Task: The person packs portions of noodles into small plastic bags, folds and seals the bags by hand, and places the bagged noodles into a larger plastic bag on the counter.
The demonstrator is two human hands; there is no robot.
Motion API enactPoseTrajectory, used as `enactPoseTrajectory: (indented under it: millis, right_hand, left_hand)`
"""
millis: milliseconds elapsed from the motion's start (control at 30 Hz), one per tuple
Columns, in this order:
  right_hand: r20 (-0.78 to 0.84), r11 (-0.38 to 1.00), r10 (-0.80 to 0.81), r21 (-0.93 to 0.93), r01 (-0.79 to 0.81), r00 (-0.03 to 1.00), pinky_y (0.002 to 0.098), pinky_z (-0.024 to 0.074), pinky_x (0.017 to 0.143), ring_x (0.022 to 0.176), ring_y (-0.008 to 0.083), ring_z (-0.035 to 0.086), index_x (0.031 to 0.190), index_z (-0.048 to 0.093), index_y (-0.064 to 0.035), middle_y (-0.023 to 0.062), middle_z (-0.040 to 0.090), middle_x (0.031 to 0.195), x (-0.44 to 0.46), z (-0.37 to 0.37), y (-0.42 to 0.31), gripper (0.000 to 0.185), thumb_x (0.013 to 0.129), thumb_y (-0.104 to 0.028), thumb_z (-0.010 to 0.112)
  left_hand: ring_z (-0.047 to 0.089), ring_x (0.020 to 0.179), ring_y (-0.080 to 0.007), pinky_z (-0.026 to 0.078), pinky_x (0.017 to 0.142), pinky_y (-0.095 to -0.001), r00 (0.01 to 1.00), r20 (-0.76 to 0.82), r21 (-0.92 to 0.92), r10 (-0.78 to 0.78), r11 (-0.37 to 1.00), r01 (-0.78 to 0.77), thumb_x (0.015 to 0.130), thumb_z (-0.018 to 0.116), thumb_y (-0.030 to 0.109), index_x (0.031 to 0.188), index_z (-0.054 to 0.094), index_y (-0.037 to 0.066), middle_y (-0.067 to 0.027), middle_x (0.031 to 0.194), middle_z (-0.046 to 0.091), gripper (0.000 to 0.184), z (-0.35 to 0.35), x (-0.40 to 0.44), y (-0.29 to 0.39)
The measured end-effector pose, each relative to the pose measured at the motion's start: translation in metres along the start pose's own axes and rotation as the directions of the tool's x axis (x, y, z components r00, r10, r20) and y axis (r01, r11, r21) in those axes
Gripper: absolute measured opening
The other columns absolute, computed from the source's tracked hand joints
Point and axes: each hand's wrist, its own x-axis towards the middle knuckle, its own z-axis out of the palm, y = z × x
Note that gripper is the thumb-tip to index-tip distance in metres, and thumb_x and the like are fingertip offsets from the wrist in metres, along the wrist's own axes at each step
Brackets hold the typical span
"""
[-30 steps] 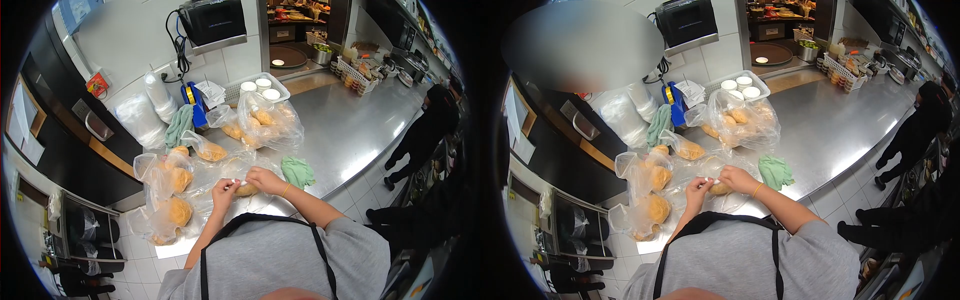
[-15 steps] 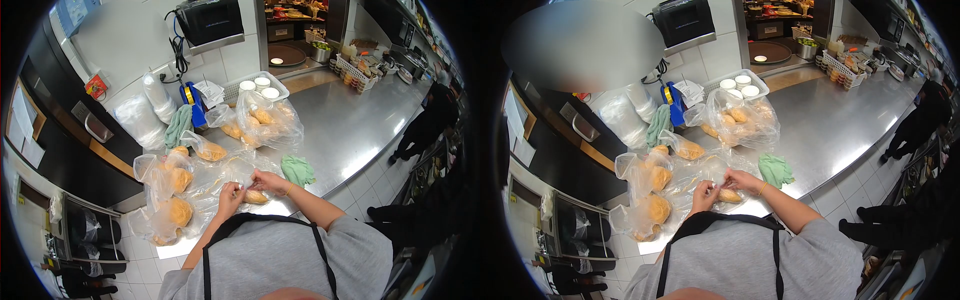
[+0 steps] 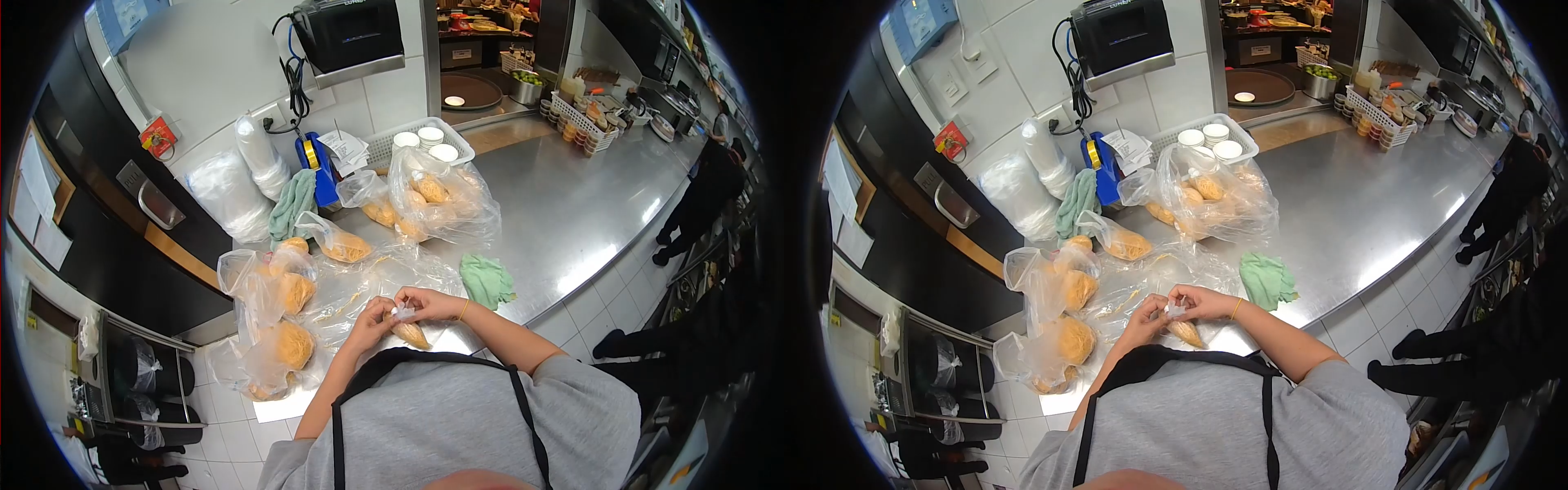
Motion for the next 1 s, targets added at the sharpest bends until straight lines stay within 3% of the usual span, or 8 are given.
enactPoseTrajectory:
  millis: [167,267,333,400,567,667,833,1000]
  right_hand:
    - [-0.016,0.999,-0.041,-0.019,0.041,0.999,0.0190,0.0380,0.070,0.078,0.0042,0.043,0.097,0.048,-0.0085,-0.0026,0.043,0.088,0.007,0.001,0.019,0.022,0.079,-0.007,0.061]
    - [-0.108,0.986,-0.116,-0.131,0.101,0.987,0.0197,0.0395,0.075,0.081,0.0053,0.046,0.097,0.048,-0.0074,-0.0026,0.046,0.087,0.009,0.006,0.020,0.020,0.080,-0.005,0.059]
    - [-0.148,0.971,-0.168,-0.198,0.137,0.975,0.0206,0.0401,0.077,0.082,0.0061,0.046,0.096,0.049,-0.0071,-0.0020,0.046,0.088,0.008,0.007,0.018,0.019,0.080,-0.006,0.059]
    - [-0.148,0.988,-0.157,-0.027,0.154,0.976,0.0227,0.0412,0.079,0.085,0.0076,0.047,0.096,0.049,-0.0064,-0.0010,0.046,0.090,0.009,0.010,0.015,0.018,0.081,-0.008,0.059]
    - [-0.268,0.977,-0.193,-0.138,0.161,0.944,0.0234,0.0417,0.075,0.080,0.0091,0.049,0.091,0.052,-0.0050,0.0005,0.050,0.086,0.019,0.015,0.025,0.017,0.080,-0.013,0.062]
    - [-0.277,0.958,-0.230,-0.233,0.167,0.933,0.0237,0.0425,0.073,0.081,0.0092,0.049,0.092,0.051,-0.0042,0.0018,0.052,0.086,0.019,0.017,0.021,0.015,0.082,-0.013,0.060]
    - [-0.294,0.912,-0.271,-0.383,0.146,0.917,0.0259,0.0427,0.071,0.079,0.0123,0.050,0.091,0.051,-0.0026,0.0056,0.052,0.084,0.018,0.024,0.019,0.016,0.083,-0.014,0.057]
    - [-0.265,0.818,-0.387,-0.540,0.196,0.883,0.0282,0.0425,0.070,0.076,0.0161,0.051,0.091,0.051,-0.0026,0.0084,0.052,0.082,0.015,0.026,0.024,0.014,0.082,-0.012,0.054]
  left_hand:
    - [0.051,0.088,-0.0164,0.039,0.079,-0.0254,0.985,-0.125,-0.081,-0.119,0.991,0.110,0.075,0.059,-0.002,0.084,0.056,0.003,-0.0045,0.090,0.054,0.011,0.014,-0.003,0.000]
    - [0.052,0.083,-0.0172,0.040,0.074,-0.0251,0.905,-0.322,-0.427,-0.277,0.896,0.123,0.073,0.056,-0.006,0.081,0.055,0.002,-0.0053,0.086,0.054,0.011,0.031,-0.002,-0.005]
    - [0.051,0.076,-0.0214,0.041,0.068,-0.0280,0.861,-0.508,0.159,0.033,0.986,0.056,0.072,0.056,-0.006,0.078,0.052,0.001,-0.0081,0.080,0.051,0.010,0.035,-0.001,-0.001]
    - [0.050,0.073,-0.0239,0.040,0.065,-0.0299,0.842,-0.524,0.306,0.127,0.951,0.047,0.071,0.056,-0.006,0.077,0.051,0.001,-0.0097,0.077,0.048,0.010,0.036,0.001,-0.001]
    - [0.045,0.066,-0.0298,0.038,0.060,-0.0340,0.827,-0.500,0.498,0.259,0.866,0.030,0.070,0.058,-0.003,0.073,0.047,0.001,-0.0126,0.071,0.043,0.012,0.033,0.003,0.004]
    - [0.049,0.070,-0.0240,0.040,0.063,-0.0303,0.867,-0.492,0.313,0.079,0.945,0.091,0.072,0.059,-0.001,0.076,0.049,0.001,-0.0109,0.076,0.048,0.011,0.028,-0.001,-0.009]
    - [0.051,0.079,-0.0088,0.042,0.071,-0.0229,0.900,-0.385,-0.357,-0.204,0.932,0.059,0.083,0.054,0.003,0.093,0.050,0.001,-0.0038,0.086,0.055,0.011,0.024,-0.016,-0.022]
    - [0.052,0.078,-0.0088,0.042,0.072,-0.0218,0.937,-0.310,-0.398,-0.163,0.917,0.028,0.084,0.057,0.004,0.097,0.050,0.001,-0.0043,0.085,0.055,0.015,0.022,-0.020,-0.015]
